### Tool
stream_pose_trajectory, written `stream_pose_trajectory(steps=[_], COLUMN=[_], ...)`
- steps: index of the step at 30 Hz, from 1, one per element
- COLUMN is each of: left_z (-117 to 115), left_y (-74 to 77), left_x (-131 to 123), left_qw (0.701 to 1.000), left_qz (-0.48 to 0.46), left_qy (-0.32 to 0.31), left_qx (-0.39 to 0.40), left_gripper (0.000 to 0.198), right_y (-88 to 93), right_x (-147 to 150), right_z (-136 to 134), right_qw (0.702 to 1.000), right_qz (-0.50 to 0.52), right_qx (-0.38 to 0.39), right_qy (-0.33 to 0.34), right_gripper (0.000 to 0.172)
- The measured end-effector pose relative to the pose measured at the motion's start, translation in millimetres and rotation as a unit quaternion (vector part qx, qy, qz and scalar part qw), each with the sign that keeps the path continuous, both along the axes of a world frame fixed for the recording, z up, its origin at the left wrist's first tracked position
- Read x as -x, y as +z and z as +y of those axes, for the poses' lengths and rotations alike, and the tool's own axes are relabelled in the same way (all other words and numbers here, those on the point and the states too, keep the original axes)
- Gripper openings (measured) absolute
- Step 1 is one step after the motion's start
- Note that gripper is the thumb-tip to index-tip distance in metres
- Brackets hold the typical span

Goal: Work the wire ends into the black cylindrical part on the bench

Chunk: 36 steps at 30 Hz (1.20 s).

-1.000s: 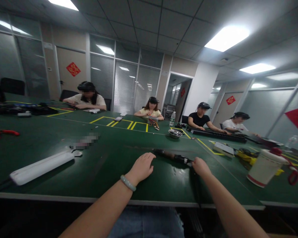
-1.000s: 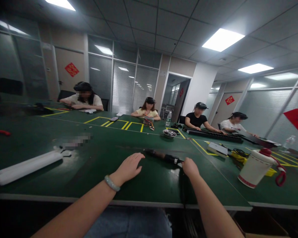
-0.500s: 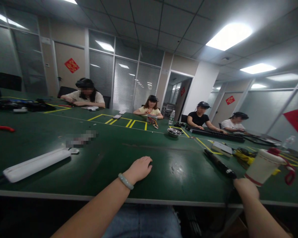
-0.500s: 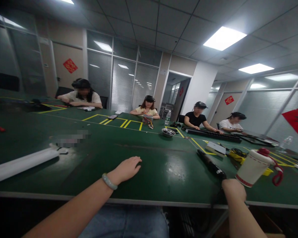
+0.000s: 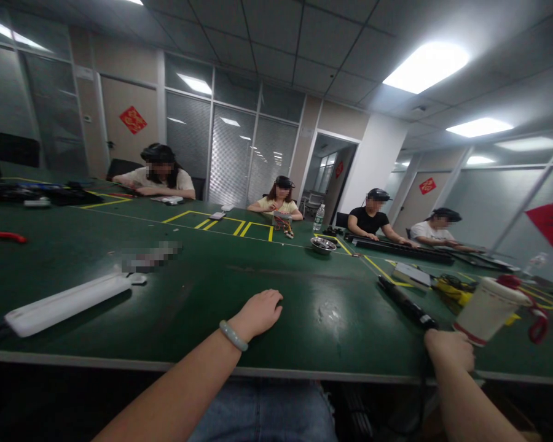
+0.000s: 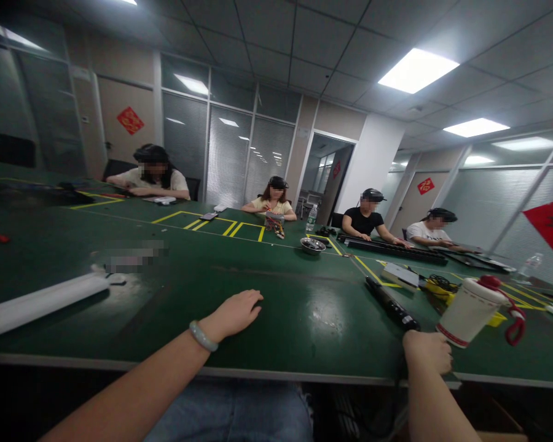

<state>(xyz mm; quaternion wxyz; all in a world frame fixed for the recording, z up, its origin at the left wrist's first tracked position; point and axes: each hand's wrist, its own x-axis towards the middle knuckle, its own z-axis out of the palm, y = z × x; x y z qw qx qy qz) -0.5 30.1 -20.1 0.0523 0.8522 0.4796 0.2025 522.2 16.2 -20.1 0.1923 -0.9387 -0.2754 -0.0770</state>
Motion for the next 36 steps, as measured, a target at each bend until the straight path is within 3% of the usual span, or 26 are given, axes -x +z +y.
stream_pose_trajectory(steps=[3, 12, 15, 21, 28, 36], left_z=[1, 2, 1, 1, 1, 0], left_y=[-0.7, -2.5, -1.8, -1.4, -2.0, -0.1], left_x=[0, -2, -3, -6, -7, -5], left_qw=[1.0, 1.0, 1.0, 0.999, 0.999, 1.0], left_qz=[-0.002, 0.002, 0.005, 0.008, 0.008, -0.003], left_qy=[-0.002, 0.0, -0.004, -0.003, -0.001, -0.009], left_qx=[-0.005, -0.013, -0.017, -0.033, -0.04, -0.009], left_gripper=[0.039, 0.037, 0.037, 0.035, 0.035, 0.037], right_y=[-5.3, -6.8, 0.8, 20.0, 21.8, 21.3], right_x=[9, -2, -6, -4, 34, 81], right_z=[3, 11, 13, 12, 32, 42], right_qw=[0.997, 0.999, 0.994, 0.969, 0.942, 0.952], right_qz=[0.035, -0.006, 0.003, -0.009, 0.004, 0.049], right_qx=[-0.032, 0.05, 0.102, 0.181, 0.189, 0.15], right_qy=[-0.061, -0.003, 0.032, 0.166, 0.276, 0.263], right_gripper=[0.069, 0.059, 0.057, 0.049, 0.047, 0.055])
